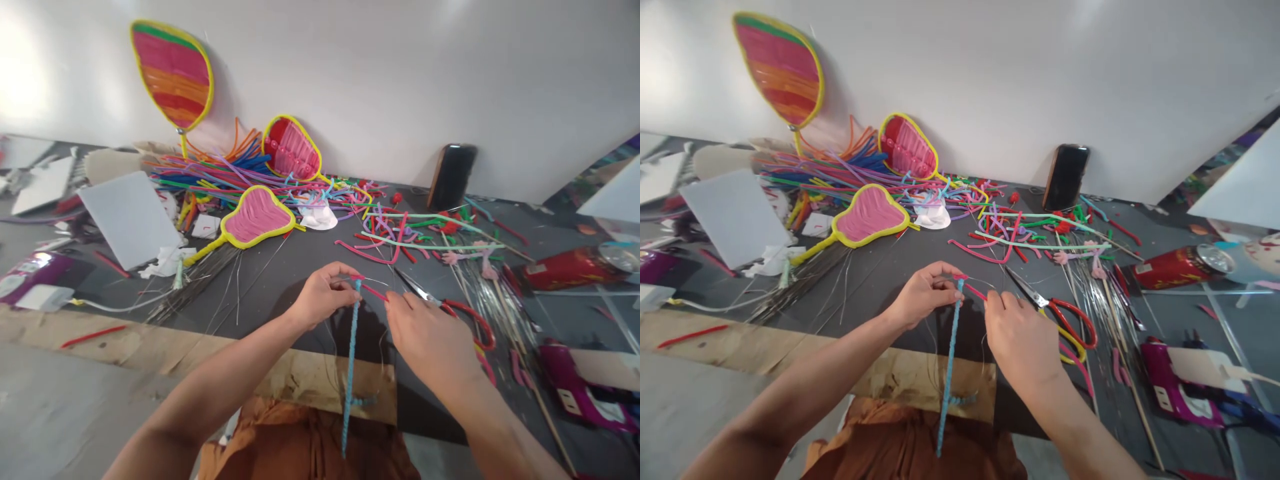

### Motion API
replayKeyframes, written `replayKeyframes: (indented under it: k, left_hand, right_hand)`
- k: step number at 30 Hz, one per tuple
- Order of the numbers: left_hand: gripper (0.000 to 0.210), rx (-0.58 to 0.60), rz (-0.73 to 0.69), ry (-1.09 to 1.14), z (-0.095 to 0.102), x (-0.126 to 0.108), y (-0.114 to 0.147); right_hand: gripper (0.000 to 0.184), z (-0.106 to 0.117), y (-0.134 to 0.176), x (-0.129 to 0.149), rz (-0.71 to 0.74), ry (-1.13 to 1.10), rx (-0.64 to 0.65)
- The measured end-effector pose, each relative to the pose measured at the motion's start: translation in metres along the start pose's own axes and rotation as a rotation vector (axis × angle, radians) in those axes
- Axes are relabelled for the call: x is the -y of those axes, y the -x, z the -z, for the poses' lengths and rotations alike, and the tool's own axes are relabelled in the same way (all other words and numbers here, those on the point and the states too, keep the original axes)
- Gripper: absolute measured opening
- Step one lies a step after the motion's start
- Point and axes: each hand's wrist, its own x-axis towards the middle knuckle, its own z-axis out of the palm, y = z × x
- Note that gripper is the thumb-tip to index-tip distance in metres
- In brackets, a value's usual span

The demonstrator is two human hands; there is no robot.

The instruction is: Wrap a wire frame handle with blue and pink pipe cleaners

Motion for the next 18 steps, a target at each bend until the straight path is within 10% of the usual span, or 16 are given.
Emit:
replayKeyframes:
  k: [18]
  left_hand:
    - [0.031,0.020,-0.045,-0.013,-0.001,0.002,0.002]
  right_hand:
    - [0.020,-0.020,-0.007,0.034,-0.173,-0.103,0.092]
